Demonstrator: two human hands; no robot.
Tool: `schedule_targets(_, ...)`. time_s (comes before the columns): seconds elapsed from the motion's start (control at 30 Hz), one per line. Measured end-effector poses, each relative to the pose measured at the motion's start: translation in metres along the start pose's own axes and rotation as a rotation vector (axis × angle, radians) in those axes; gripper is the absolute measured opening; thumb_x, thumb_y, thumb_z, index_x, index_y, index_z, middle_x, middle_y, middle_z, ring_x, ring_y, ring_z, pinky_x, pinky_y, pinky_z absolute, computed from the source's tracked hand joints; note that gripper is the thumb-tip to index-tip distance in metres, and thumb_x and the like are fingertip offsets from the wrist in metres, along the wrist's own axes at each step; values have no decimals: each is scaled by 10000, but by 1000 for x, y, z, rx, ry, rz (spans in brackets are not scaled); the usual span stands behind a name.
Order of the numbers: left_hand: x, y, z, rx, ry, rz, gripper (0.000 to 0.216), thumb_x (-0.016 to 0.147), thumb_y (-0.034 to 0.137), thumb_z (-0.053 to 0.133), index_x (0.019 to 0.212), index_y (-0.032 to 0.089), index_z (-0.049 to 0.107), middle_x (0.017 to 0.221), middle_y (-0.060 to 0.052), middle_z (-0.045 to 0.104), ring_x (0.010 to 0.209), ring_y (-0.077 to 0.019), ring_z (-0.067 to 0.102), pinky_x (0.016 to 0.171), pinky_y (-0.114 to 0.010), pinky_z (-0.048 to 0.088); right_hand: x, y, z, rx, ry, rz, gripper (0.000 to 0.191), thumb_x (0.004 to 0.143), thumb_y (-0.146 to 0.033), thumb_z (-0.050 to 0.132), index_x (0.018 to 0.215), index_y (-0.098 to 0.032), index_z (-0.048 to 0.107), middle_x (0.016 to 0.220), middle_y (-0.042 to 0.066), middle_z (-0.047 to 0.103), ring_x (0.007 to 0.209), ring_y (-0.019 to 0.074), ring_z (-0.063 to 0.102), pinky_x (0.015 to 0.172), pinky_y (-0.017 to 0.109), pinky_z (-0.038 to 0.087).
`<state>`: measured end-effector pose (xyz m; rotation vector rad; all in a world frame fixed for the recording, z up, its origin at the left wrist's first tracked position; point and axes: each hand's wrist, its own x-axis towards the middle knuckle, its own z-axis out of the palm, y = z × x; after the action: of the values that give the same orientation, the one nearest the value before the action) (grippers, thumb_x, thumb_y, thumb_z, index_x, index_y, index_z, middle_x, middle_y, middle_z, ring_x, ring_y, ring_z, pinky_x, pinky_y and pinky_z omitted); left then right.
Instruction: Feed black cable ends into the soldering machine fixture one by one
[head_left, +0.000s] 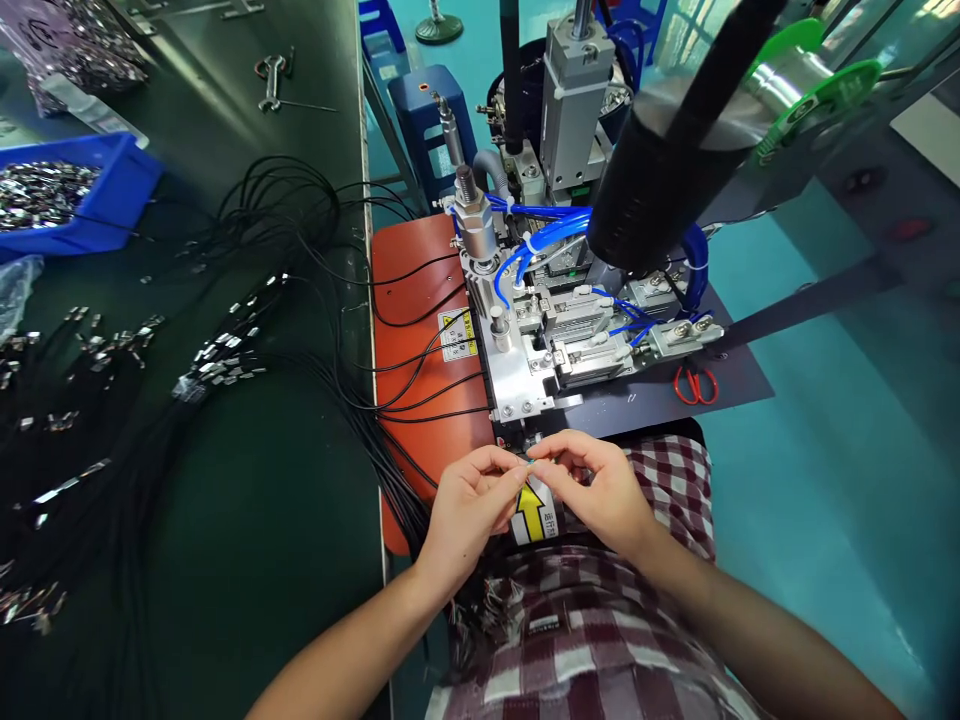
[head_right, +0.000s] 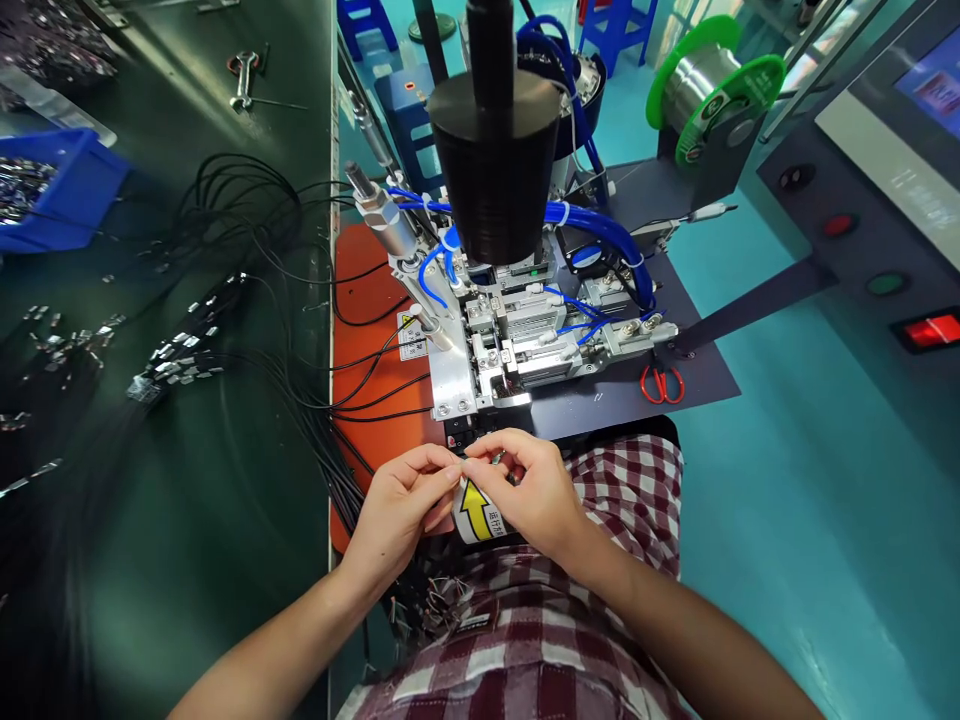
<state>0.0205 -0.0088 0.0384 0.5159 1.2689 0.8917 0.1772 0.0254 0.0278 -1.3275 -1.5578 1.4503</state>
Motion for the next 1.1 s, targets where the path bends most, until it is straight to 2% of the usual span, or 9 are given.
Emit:
schedule_targets(0.17, -1, -3, 0, 11, -24, -5, 297, 752, 413, 709, 731, 155, 564, 401, 109, 327, 382, -24, 220, 398, -161, 210, -2, -3, 4, -111, 3, -102, 150, 877, -258, 592, 743, -201, 629, 732, 22, 634, 660, 154, 556, 593, 272, 417)
schedule_targets(0.27, -2, -2, -2, 138, -18, 62, 267, 779, 406, 683, 803, 154, 599, 492, 68, 444, 414, -49, 350, 405, -167, 275, -2, 1, 1, -57, -14, -48, 164, 888, -274, 572, 749, -196, 609, 709, 16, 607, 635, 148, 542, 574, 262, 419)
schedule_targets(0.33, -1, -1, -5, 337, 15, 232, 207, 817, 356, 650, 898, 167, 623, 665, 10, 563, 547, -94, 502, 474, -188, 383, 1, 5, -3, 16, 4, 10, 180, 884, -300, 571, 743, -191, 593, 650, 0, 565, 578, 134, 508, 533, 253, 398)
schedule_targets(0.4, 4, -1, -11, 588, 34, 473, 140, 857, 276, 604, 952, 180, 640, 817, -31, 602, 723, -134, 574, 610, -225, 462, 5, 10, -7, 85, 44, 70, 199, 870, -329, 579, 731, -187, 570, 586, -25, 504, 516, 117, 458, 492, 247, 366)
schedule_targets(0.47, 10, 0, -18, 791, 19, 670, 131, 890, 212, 549, 956, 179, 657, 843, -41, 590, 789, -145, 576, 697, -247, 477, 11, 15, -12, 141, 56, 128, 215, 849, -354, 595, 723, -185, 553, 554, -42, 464, 482, 106, 421, 467, 242, 336)
schedule_targets(0.53, 15, 0, -24, 911, -13, 774, 174, 914, 177, 502, 985, 177, 661, 841, -42, 582, 799, -143, 575, 725, -251, 480, 15, 21, -13, 182, 32, 166, 229, 830, -374, 615, 721, -182, 553, 553, -45, 464, 477, 100, 413, 463, 241, 326)
schedule_targets(0.77, 21, -3, -39, 1289, -137, 873, 390, 947, 122, 352, 1258, 188, 578, 876, -52, 605, 776, -138, 594, 674, -231, 498, 24, 33, -6, 245, -22, 202, 270, 815, -418, 629, 715, -179, 555, 578, -40, 493, 493, 99, 430, 475, 239, 350)
schedule_targets(0.93, 23, -6, -42, 1532, -80, 992, 403, 945, 109, 332, 1266, 149, 572, 802, -54, 602, 698, -154, 565, 622, -256, 477, 26, 35, -5, 247, -44, 219, 245, 817, -403, 619, 732, -180, 561, 593, -38, 501, 496, 100, 441, 488, 243, 369)
schedule_targets(1.1, 23, -7, -42, 1598, -59, 1026, 386, 939, 93, 353, 1245, 138, 584, 775, -48, 591, 672, -159, 544, 593, -262, 441, 28, 37, -4, 237, -41, 209, 231, 822, -381, 614, 736, -173, 561, 591, -40, 491, 494, 95, 444, 485, 238, 373)
